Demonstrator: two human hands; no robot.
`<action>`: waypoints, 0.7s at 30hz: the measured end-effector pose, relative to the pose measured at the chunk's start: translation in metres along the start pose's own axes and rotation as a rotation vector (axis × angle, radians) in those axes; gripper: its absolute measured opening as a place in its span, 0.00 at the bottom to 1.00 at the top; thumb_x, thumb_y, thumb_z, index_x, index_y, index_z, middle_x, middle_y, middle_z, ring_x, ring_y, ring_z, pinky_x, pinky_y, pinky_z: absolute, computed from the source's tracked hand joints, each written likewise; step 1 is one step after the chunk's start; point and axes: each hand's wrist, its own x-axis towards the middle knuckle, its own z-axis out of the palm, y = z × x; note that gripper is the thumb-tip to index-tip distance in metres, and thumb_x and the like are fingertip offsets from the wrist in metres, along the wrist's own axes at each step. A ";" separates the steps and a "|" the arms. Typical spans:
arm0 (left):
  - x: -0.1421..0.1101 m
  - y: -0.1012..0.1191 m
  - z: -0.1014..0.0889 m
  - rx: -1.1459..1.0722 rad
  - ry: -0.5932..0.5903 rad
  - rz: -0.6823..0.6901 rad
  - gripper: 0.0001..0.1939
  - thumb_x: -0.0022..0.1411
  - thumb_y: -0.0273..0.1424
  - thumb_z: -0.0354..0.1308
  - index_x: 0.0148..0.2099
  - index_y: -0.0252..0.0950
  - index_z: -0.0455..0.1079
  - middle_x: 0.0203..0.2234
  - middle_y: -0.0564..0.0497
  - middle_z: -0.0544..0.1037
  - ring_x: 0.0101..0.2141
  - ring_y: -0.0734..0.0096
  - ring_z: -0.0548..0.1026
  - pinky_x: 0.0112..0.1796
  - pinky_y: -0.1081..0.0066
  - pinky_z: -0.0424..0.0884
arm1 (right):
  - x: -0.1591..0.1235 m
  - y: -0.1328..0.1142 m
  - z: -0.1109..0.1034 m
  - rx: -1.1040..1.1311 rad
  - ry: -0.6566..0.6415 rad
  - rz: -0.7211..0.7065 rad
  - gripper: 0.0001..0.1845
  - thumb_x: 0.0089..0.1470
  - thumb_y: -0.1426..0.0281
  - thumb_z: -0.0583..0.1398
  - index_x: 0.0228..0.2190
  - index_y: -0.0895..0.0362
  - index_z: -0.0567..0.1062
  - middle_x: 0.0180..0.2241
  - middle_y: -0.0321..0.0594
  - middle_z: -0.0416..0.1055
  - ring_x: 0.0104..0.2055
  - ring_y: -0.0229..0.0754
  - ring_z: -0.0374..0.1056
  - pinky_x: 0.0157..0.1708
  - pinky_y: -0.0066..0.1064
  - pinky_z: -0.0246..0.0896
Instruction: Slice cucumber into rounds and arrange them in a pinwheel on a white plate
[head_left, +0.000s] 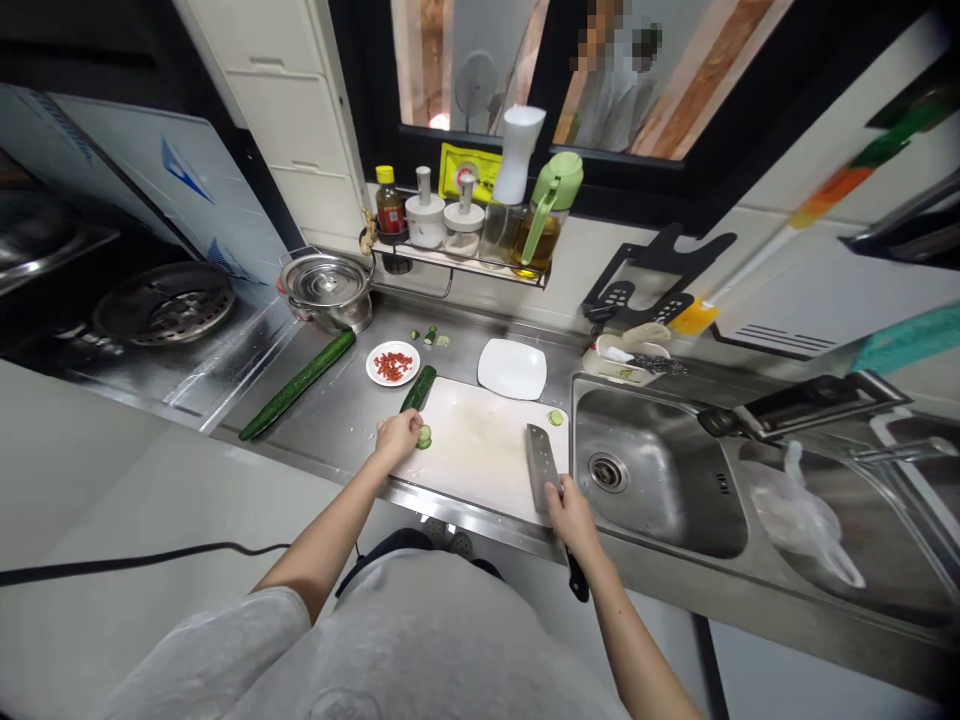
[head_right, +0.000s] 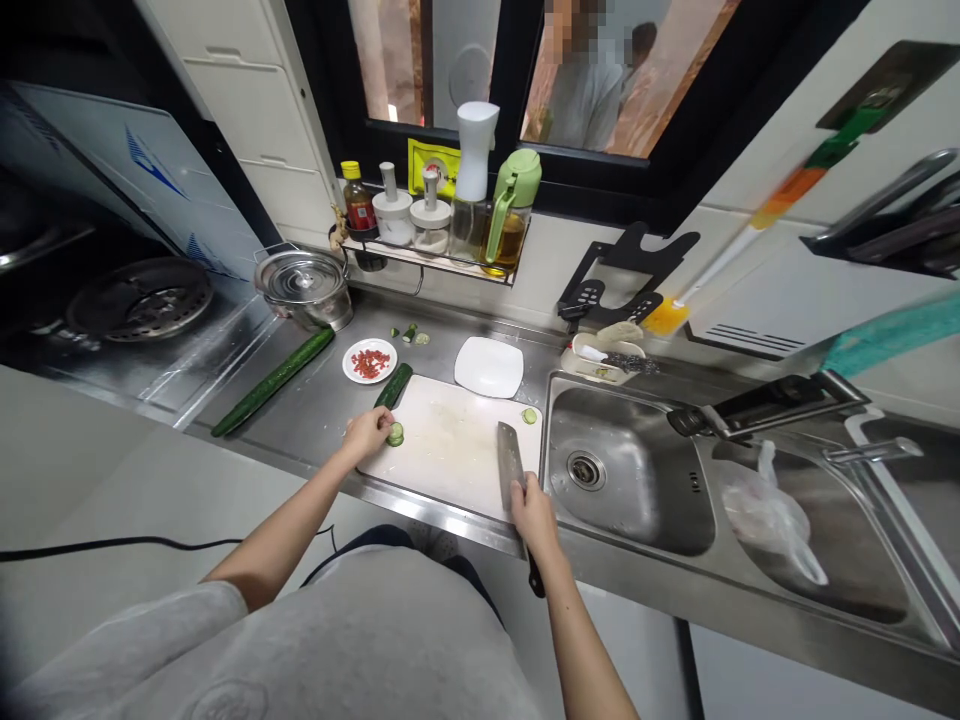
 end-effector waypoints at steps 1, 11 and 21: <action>0.001 0.000 0.001 0.018 -0.007 0.007 0.09 0.59 0.27 0.52 0.40 0.42 0.70 0.34 0.54 0.79 0.39 0.67 0.74 0.45 0.65 0.59 | 0.005 0.004 -0.001 0.042 0.023 0.015 0.22 0.59 0.59 0.44 0.46 0.59 0.65 0.27 0.41 0.72 0.32 0.46 0.70 0.31 0.29 0.56; -0.011 0.000 0.008 0.273 0.093 0.199 0.11 0.61 0.30 0.49 0.44 0.39 0.70 0.41 0.44 0.76 0.46 0.56 0.68 0.44 0.60 0.55 | 0.023 0.027 0.007 0.304 0.124 0.150 0.26 0.53 0.58 0.50 0.48 0.61 0.68 0.20 0.35 0.68 0.21 0.42 0.66 0.24 0.29 0.57; -0.010 -0.006 0.026 0.231 0.073 0.274 0.18 0.57 0.37 0.55 0.49 0.40 0.70 0.45 0.44 0.74 0.48 0.53 0.65 0.47 0.59 0.56 | 0.023 0.024 0.008 0.272 0.161 0.209 0.21 0.54 0.61 0.51 0.42 0.62 0.71 0.24 0.40 0.73 0.25 0.43 0.69 0.28 0.29 0.60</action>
